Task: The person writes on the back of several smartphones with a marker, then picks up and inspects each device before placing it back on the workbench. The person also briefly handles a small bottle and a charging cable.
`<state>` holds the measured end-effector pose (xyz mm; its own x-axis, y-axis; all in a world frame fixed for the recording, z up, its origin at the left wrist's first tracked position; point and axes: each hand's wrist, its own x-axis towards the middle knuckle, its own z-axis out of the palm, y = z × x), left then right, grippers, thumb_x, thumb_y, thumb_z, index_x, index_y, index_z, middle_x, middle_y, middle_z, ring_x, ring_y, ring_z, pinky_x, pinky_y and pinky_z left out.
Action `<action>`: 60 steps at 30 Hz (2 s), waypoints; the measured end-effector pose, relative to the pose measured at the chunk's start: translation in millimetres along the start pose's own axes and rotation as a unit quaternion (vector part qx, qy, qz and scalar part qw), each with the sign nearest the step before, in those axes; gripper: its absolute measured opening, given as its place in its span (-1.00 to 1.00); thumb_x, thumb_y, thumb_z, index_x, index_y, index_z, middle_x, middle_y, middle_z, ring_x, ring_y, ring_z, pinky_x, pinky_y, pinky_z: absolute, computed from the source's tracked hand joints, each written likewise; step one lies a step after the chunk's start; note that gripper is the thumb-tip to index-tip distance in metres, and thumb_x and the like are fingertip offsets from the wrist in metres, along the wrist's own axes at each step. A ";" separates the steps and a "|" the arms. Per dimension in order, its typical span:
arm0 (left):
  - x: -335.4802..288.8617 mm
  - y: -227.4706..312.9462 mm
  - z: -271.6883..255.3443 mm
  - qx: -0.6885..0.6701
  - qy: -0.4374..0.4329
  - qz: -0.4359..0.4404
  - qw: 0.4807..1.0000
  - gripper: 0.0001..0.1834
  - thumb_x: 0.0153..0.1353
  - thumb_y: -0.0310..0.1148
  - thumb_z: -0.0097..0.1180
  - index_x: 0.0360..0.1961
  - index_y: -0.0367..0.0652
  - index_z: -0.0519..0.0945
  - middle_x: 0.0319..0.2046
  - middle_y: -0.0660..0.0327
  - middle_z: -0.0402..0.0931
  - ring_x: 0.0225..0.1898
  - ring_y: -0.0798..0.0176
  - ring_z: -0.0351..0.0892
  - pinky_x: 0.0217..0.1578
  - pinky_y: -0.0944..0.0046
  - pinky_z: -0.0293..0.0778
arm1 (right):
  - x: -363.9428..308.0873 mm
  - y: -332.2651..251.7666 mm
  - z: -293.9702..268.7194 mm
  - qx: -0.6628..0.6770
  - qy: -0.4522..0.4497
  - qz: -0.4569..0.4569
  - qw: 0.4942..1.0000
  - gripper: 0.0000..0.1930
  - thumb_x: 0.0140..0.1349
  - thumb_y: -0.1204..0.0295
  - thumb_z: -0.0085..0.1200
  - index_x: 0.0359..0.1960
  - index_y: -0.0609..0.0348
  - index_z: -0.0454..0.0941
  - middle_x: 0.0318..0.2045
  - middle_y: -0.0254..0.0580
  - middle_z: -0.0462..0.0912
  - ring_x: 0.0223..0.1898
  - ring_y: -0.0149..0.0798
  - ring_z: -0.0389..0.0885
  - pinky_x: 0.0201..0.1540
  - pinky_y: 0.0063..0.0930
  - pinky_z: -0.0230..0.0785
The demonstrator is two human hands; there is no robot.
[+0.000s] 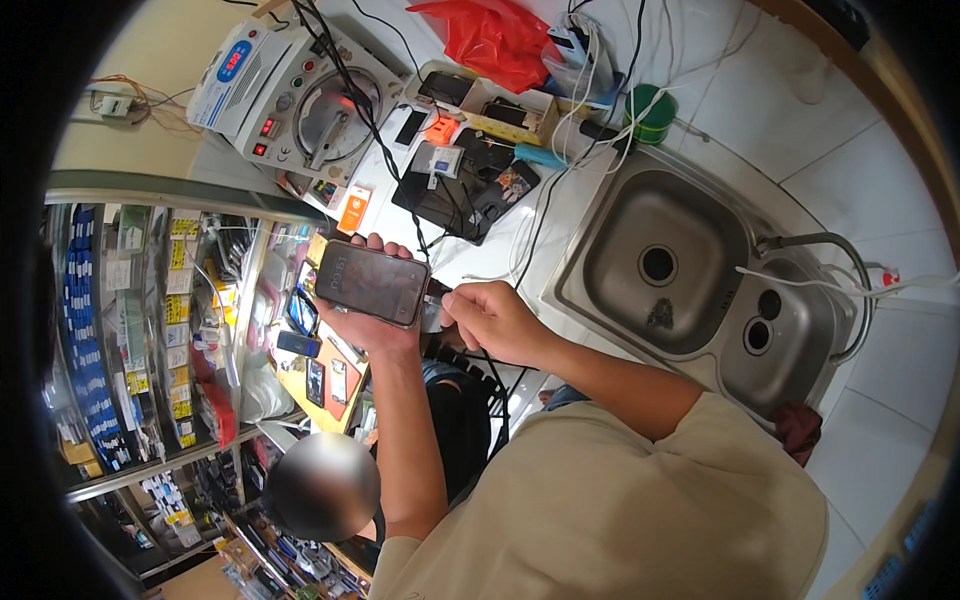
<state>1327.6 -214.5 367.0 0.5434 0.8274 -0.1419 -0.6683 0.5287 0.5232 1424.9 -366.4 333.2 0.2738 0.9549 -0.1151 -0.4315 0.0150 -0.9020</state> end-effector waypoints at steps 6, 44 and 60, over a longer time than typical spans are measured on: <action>-7.5 -7.2 5.0 0.017 0.022 0.026 0.999 -0.10 0.33 0.44 -0.31 0.19 -0.21 0.48 -0.08 -0.08 0.63 -0.19 -0.17 0.60 -0.06 -0.15 0.54 | -1.2 0.1 0.2 -0.009 -0.019 0.017 1.000 -0.62 0.61 0.25 -0.10 -0.27 0.30 0.60 -0.69 -0.36 0.51 -0.66 -0.57 0.38 -0.57 -0.59 0.23; -347.4 -15.0 -198.9 0.352 0.290 -0.255 0.853 -0.53 0.57 -0.16 0.01 0.33 -0.23 0.46 0.07 0.07 0.64 0.09 0.23 0.61 0.18 0.25 0.48 | 110.3 102.2 -202.4 -0.378 0.442 -0.210 0.786 -0.76 0.23 0.52 0.21 -0.06 0.23 0.59 -0.24 -0.09 0.65 -0.20 -0.07 0.65 -0.11 -0.22 0.50; -632.2 -119.8 -386.2 0.397 0.529 -0.236 0.712 -0.50 0.47 -0.16 0.10 0.18 -0.41 0.57 -0.10 -0.07 0.72 -0.05 0.09 0.67 -0.04 0.09 0.59 | -77.7 181.1 44.4 -0.473 -0.408 -0.087 0.776 -0.84 0.34 0.39 0.11 -0.12 0.15 0.61 -0.16 -0.10 0.64 -0.04 0.05 0.65 -0.03 -0.04 0.52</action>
<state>868.0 -727.7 69.5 -0.3545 0.4953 -0.7931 0.1881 0.8686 0.4584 1287.2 -424.7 197.3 -0.5450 0.8384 -0.0035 0.4815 0.3096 -0.8199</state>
